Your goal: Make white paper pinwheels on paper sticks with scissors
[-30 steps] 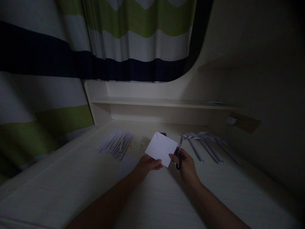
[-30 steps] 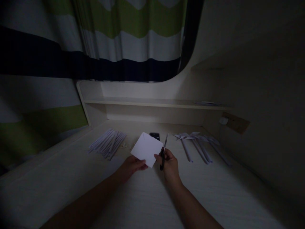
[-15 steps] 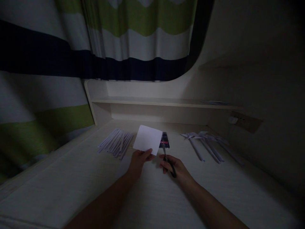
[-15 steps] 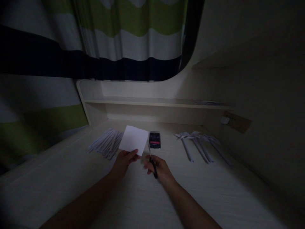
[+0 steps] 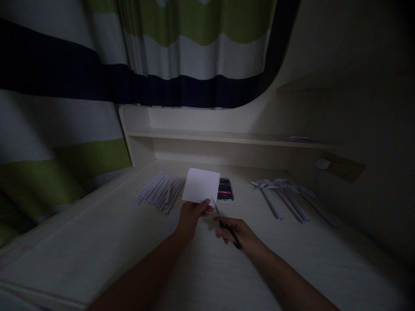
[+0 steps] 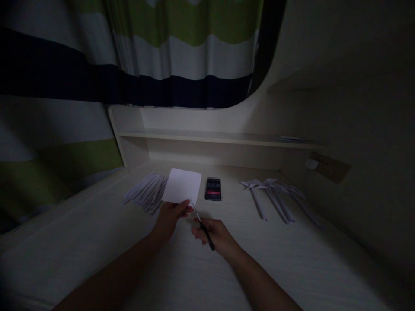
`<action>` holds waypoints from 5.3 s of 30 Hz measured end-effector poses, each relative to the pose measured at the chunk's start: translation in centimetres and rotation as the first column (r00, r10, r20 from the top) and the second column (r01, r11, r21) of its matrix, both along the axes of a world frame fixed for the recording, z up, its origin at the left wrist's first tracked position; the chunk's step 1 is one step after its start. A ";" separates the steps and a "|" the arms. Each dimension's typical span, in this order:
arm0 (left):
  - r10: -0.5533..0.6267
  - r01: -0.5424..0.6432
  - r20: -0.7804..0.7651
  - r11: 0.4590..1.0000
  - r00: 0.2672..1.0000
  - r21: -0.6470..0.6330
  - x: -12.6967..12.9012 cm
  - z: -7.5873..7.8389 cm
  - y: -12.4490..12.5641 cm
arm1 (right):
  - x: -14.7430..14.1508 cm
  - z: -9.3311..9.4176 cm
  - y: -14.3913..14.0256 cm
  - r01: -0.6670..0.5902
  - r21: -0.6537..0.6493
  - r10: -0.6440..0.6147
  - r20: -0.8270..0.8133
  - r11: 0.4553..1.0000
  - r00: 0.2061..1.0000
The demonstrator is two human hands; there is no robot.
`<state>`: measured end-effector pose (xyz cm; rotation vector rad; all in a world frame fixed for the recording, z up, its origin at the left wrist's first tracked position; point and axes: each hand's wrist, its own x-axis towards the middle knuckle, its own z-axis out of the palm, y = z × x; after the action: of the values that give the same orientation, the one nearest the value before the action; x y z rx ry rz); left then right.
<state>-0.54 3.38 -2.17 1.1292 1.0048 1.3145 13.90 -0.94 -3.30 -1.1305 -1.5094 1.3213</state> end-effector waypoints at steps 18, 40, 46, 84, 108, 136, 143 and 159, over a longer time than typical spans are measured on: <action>-0.022 0.022 -0.009 1.000 1.000 0.006 0.1 -0.1 -0.2 | 0.0 0.1 -0.2 -0.024 0.016 0.024 -0.014 1.000 1.000; -0.012 0.013 -0.033 1.000 0.999 0.022 0.1 0.2 -0.3 | -0.1 -0.2 -0.1 -0.014 0.014 0.014 -0.019 1.000 1.000; -0.033 0.032 0.014 0.998 0.999 0.051 0.1 0.0 -0.3 | 0.0 -0.8 0.1 -0.001 0.026 0.001 0.006 1.000 1.000; -0.097 0.096 0.013 0.993 0.995 0.071 0.3 0.1 -0.6 | -0.2 -0.7 0.1 0.142 -0.023 -0.142 0.014 0.990 0.990; 0.065 -0.076 0.101 0.992 0.993 0.105 0.1 -0.3 -0.2 | -0.3 -0.1 -0.4 0.137 -0.022 -0.136 0.057 0.990 0.989; 0.053 -0.061 0.259 0.998 0.964 0.022 0.0 0.6 -0.4 | -0.5 -1.7 0.2 0.074 -0.058 -0.072 0.033 0.996 0.997; 0.013 -0.016 0.270 1.000 0.963 0.009 -0.3 0.3 0.1 | 0.9 -1.0 1.1 0.356 -0.042 -0.358 -0.145 0.934 0.922; -0.505 0.471 -0.256 0.863 0.824 -0.184 -0.3 -1.1 0.1 | 3.6 0.9 1.4 0.278 -0.057 -0.283 -0.290 0.959 0.914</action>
<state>-0.81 3.44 -3.29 1.4103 0.9047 0.6769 17.55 0.49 -2.42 -1.0591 -1.0769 1.2389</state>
